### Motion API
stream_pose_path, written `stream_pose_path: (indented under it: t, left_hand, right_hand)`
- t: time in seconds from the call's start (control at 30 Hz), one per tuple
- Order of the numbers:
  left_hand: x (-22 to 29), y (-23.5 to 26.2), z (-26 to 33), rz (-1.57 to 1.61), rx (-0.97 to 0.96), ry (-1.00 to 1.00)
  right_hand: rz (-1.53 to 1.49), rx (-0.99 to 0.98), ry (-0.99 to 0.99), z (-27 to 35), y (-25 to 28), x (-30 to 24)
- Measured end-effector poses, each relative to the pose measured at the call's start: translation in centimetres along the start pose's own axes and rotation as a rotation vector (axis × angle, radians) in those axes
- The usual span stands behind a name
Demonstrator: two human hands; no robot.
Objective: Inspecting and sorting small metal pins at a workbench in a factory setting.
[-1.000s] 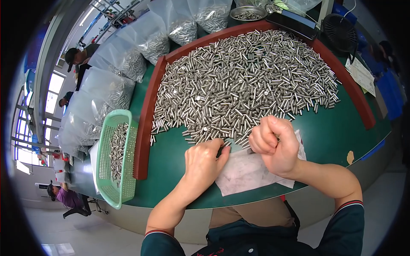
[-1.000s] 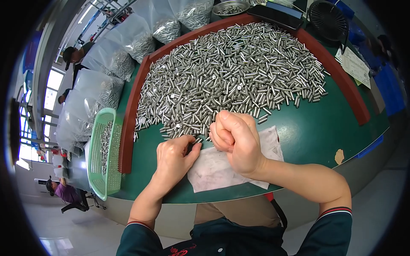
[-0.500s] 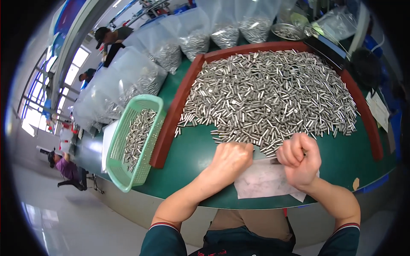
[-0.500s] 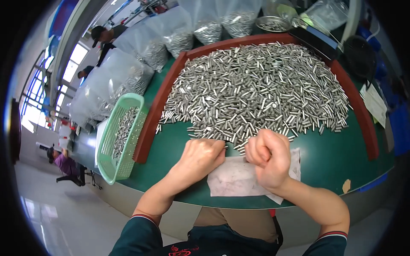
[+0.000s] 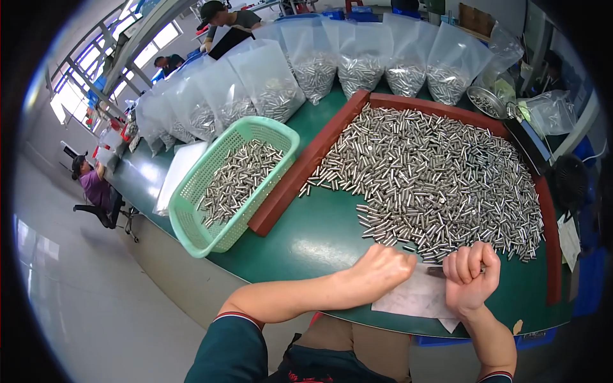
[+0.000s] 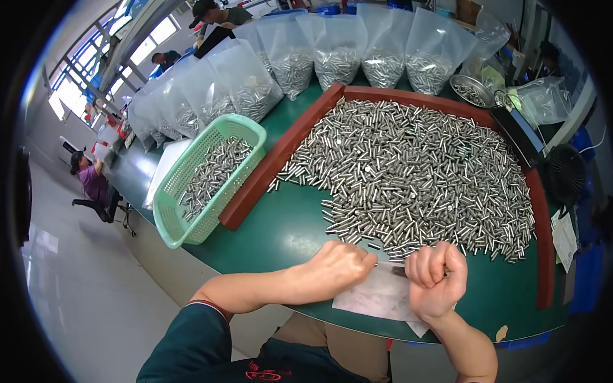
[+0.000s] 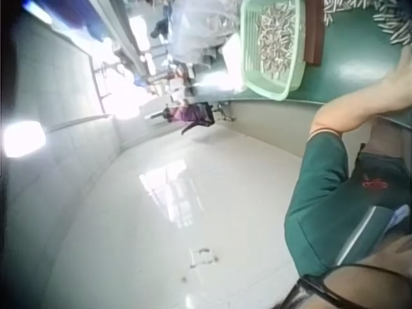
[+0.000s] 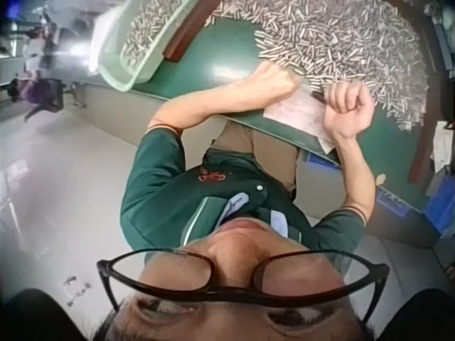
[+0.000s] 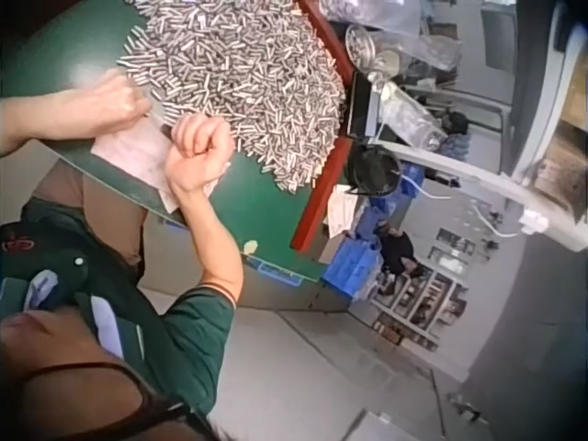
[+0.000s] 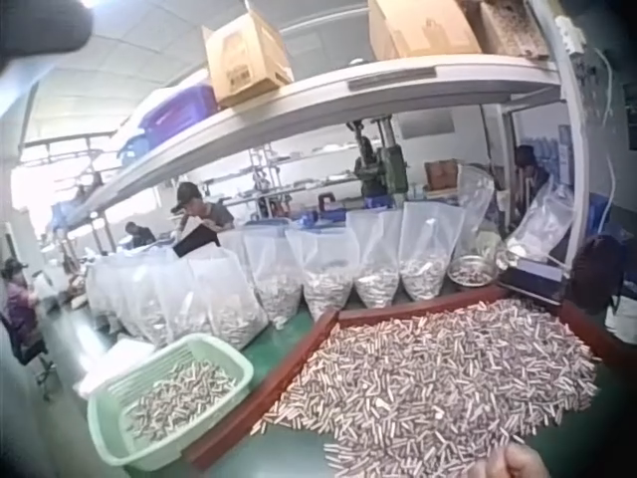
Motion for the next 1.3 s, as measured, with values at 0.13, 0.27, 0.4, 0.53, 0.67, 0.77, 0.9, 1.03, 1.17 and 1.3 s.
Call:
stream_pose_path:
  t: [0.13, 0.27, 0.4, 0.53, 0.67, 0.77, 0.9, 1.03, 1.17, 1.3]
  left_hand:
    - [-0.5, -0.3, -0.4, 0.131, -0.068, 0.079]
    - [-1.0, 0.9, -1.0, 0.145, -0.124, 0.185]
    - [-0.8, 0.8, -1.7, 0.17, -0.103, 0.261]
    - [-0.2, 0.1, -1.9, 0.167, -0.109, 0.25]
    - [0.1, 0.2, -1.6, 0.166, -0.145, 0.287]
    - [0.4, 0.2, -1.5, 0.164, -0.103, 0.256]
    - [0.2, 0.1, -1.6, 0.167, -0.11, 0.279]
    - [0.3, 0.0, -1.7, 0.197, -0.13, 0.312]
    - [0.3, 0.0, -1.7, 0.195, -0.133, 0.319]
    - [0.3, 0.0, -1.6, 0.187, -0.135, 0.327]
  right_hand:
    - [0.024, 0.015, -0.004, -0.2, 0.7, -0.1]
    - [-0.061, 0.035, -0.076, -0.9, 0.1, 0.3]
    - [0.01, -0.019, -0.097, -1.5, 0.7, 0.7]
    - [-0.015, -0.042, -0.137, -1.0, 1.1, 0.9]
    - [0.026, -0.001, -0.084, -0.4, 0.9, 1.2]
    - [0.006, -0.005, -0.082, -0.3, 0.7, 1.3]
    - [0.006, 0.012, -0.096, -0.4, 0.7, 1.5]
    - [0.0, 0.02, -0.103, -0.4, 0.7, 1.3]
    - [0.006, 0.012, -0.124, -0.3, 0.7, 1.3]
    - [-0.006, 0.008, -0.143, -0.4, 0.9, 1.7]
Point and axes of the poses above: each hand's wrist, its own z-axis away from the middle knuckle, its own y-axis out of the back of the hand, x = y × z, the point moved 3 cm from there along -z, towards the middle knuckle, and after that the axes turned 11 degrees about x, right-handed, at the moved point
